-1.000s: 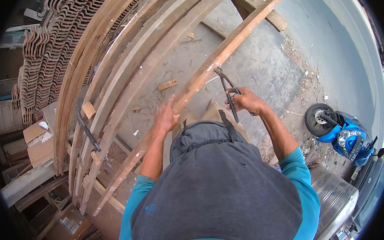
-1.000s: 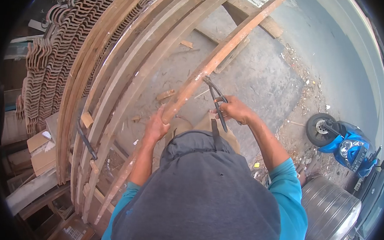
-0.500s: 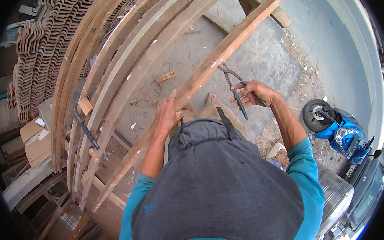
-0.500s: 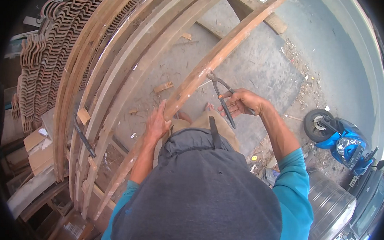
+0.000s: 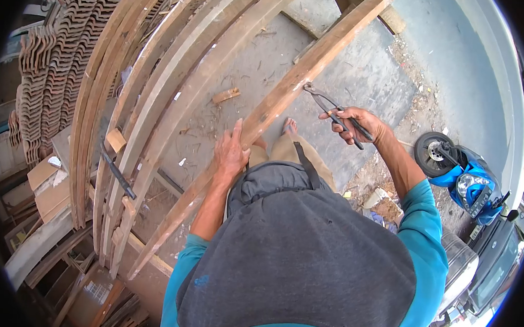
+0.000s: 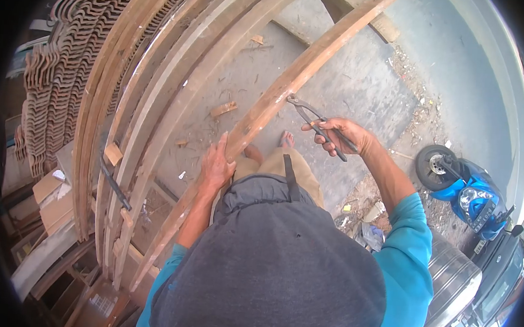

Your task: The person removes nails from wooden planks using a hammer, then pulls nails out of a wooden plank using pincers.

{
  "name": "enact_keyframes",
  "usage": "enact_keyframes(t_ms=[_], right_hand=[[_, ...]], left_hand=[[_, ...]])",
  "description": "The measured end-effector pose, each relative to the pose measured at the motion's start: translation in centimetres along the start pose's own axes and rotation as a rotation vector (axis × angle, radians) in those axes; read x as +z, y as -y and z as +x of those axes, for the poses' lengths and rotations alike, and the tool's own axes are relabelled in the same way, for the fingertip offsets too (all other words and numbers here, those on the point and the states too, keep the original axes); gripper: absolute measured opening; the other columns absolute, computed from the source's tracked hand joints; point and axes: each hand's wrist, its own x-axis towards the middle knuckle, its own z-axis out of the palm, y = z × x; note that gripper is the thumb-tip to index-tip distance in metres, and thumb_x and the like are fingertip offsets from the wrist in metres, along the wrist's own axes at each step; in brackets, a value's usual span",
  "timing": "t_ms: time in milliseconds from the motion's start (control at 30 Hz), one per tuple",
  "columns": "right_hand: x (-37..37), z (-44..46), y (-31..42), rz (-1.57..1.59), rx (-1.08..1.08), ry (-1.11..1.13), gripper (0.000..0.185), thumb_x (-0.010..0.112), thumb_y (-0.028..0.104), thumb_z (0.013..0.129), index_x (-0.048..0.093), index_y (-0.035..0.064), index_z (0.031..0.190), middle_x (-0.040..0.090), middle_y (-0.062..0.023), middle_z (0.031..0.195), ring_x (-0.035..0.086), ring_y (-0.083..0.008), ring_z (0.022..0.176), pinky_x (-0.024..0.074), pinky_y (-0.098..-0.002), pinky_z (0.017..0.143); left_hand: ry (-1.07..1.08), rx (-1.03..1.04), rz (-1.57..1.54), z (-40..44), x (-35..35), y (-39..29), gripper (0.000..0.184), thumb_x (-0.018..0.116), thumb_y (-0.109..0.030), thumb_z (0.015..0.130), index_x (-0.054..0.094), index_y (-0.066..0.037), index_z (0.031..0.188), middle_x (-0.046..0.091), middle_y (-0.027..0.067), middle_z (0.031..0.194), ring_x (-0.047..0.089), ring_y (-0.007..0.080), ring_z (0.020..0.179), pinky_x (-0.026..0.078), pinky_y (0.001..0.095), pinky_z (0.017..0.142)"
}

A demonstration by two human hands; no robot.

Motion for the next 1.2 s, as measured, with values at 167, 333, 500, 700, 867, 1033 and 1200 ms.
enact_keyframes(t_ms=[167, 333, 500, 700, 867, 1033, 1200], right_hand=[[2.8, 1.2, -3.2, 0.044, 0.002, -0.270, 0.031, 0.055, 0.035, 0.104, 0.057, 0.0042, 0.110, 0.047, 0.0027, 0.075, 0.039, -0.0068, 0.053, 0.0343, -0.0252, 0.047], [7.3, 4.3, -6.6, 0.146, -0.152, -0.428, 0.030, 0.052, 0.035, 0.107, 0.054, 0.0053, 0.103, 0.047, 0.0023, 0.074, 0.040, -0.0075, 0.054, 0.0366, -0.0262, 0.047], [10.9, 10.1, -10.3, 0.195, -0.425, -0.652, 0.026, 0.049, 0.030, 0.107, 0.052, 0.0050, 0.100, 0.053, -0.0021, 0.076, 0.049, -0.0118, 0.056, 0.0464, -0.0308, 0.051], [8.2, 14.5, -13.7, -0.342, -0.615, -0.809, 0.031, 0.050, 0.028, 0.107, 0.054, -0.0024, 0.113, 0.062, -0.0061, 0.085, 0.063, -0.0156, 0.071, 0.0552, -0.0317, 0.067], [7.7, 8.0, -9.5, -0.446, -0.466, -0.710, 0.040, 0.048, 0.020, 0.105, 0.049, -0.0079, 0.134, 0.069, -0.0155, 0.104, 0.072, -0.0241, 0.096, 0.0574, -0.0363, 0.091], [7.4, 2.6, -3.8, -0.571, -0.188, -0.704, 0.045, 0.048, 0.016, 0.101, 0.049, -0.0048, 0.140, 0.072, -0.0181, 0.113, 0.073, -0.0265, 0.101, 0.0569, -0.0374, 0.092], [5.1, 0.4, 0.7, -0.717, -0.019, -0.588, 0.046, 0.049, 0.017, 0.099, 0.051, -0.0044, 0.139, 0.072, -0.0178, 0.115, 0.074, -0.0263, 0.101, 0.0577, -0.0367, 0.090]], left_hand=[[-0.001, -0.009, 0.078, -0.2, 1.1, 0.0, 0.100, 0.086, -0.020, 0.075, 0.031, -0.017, 0.158, 0.057, 0.0237, 0.120, 0.058, 0.0420, 0.113, 0.046, 0.0527, 0.095], [0.031, 0.017, 0.027, 0.2, 0.2, -0.2, 0.100, 0.086, -0.018, 0.075, 0.030, -0.016, 0.159, 0.056, 0.0238, 0.122, 0.057, 0.0421, 0.116, 0.045, 0.0527, 0.096], [0.029, 0.069, -0.051, 0.8, -0.3, 0.5, 0.100, 0.085, -0.016, 0.075, 0.029, -0.015, 0.159, 0.057, 0.0245, 0.119, 0.058, 0.0447, 0.113, 0.047, 0.0540, 0.095], [0.139, 0.048, -0.182, 2.4, -2.3, 1.9, 0.088, 0.075, -0.014, 0.077, 0.035, -0.007, 0.155, 0.062, 0.0287, 0.123, 0.062, 0.0459, 0.113, 0.051, 0.0524, 0.094], [0.150, 0.053, -0.171, 1.9, -1.8, 1.9, 0.084, 0.074, -0.014, 0.077, 0.038, -0.007, 0.153, 0.062, 0.0282, 0.123, 0.062, 0.0452, 0.114, 0.051, 0.0526, 0.095], [0.099, 0.052, -0.149, 1.2, -1.9, 1.0, 0.086, 0.078, -0.013, 0.078, 0.037, -0.009, 0.154, 0.061, 0.0271, 0.119, 0.061, 0.0460, 0.111, 0.050, 0.0536, 0.093], [0.018, 0.051, -0.090, 0.5, -1.3, 0.2, 0.089, 0.081, -0.013, 0.078, 0.036, -0.013, 0.155, 0.059, 0.0223, 0.116, 0.060, 0.0414, 0.111, 0.048, 0.0510, 0.094]])
